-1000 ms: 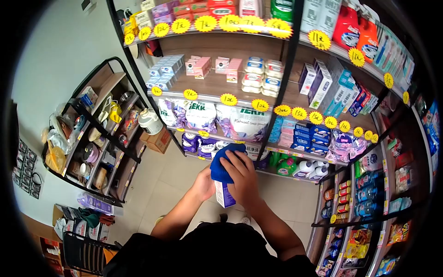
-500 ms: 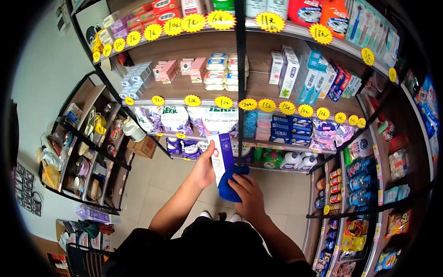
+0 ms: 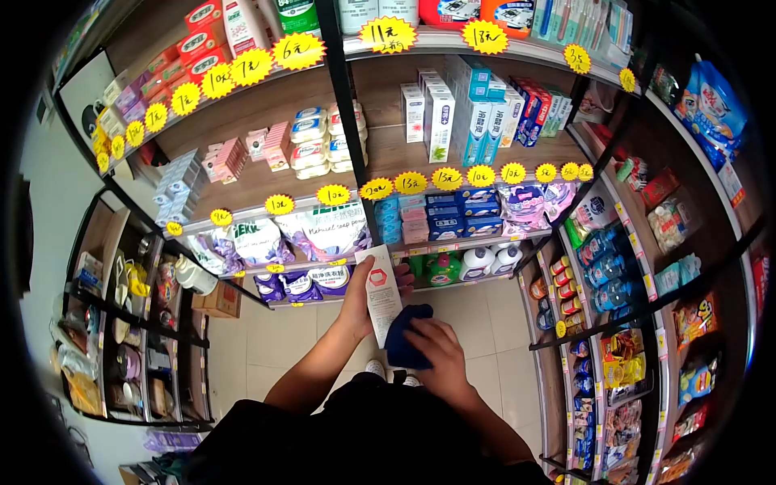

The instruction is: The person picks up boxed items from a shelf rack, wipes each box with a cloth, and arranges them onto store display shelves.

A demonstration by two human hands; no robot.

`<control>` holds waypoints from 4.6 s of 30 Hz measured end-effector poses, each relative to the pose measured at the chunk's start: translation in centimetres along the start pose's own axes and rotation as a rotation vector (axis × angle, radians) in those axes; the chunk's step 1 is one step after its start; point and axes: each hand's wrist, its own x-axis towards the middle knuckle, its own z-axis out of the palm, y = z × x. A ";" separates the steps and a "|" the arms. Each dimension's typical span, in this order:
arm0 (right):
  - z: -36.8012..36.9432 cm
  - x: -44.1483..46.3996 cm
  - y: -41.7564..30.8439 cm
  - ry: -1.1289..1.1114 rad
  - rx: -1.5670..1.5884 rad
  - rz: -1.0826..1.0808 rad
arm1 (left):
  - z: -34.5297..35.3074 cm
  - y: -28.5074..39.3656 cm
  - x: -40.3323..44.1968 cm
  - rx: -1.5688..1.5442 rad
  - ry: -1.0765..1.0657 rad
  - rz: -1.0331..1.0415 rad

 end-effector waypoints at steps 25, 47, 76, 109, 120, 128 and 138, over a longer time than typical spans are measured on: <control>4.5 13.6 -1.0 0.113 -0.461 -0.050 | 0.0 4.3 4.5 0.098 -0.220 -0.126; -10.9 6.6 11.9 0.559 0.137 0.072 | 11.1 -4.4 13.5 -0.286 -0.025 -0.127; -12.2 9.6 12.1 0.259 1.139 0.682 | 14.7 -2.8 12.2 -0.279 -0.179 0.098; 0.9 21.5 15.5 0.177 0.006 0.361 | 7.7 6.7 18.1 1.238 0.058 0.818; 3.1 21.8 16.2 0.111 0.034 0.386 | 4.4 12.6 34.2 1.012 0.057 0.871; 1.7 22.3 18.3 -0.026 0.121 0.411 | 3.9 11.8 39.9 1.199 0.324 0.932; -1.1 24.1 20.7 -0.059 0.122 0.335 | 4.6 10.4 42.5 1.283 0.460 0.845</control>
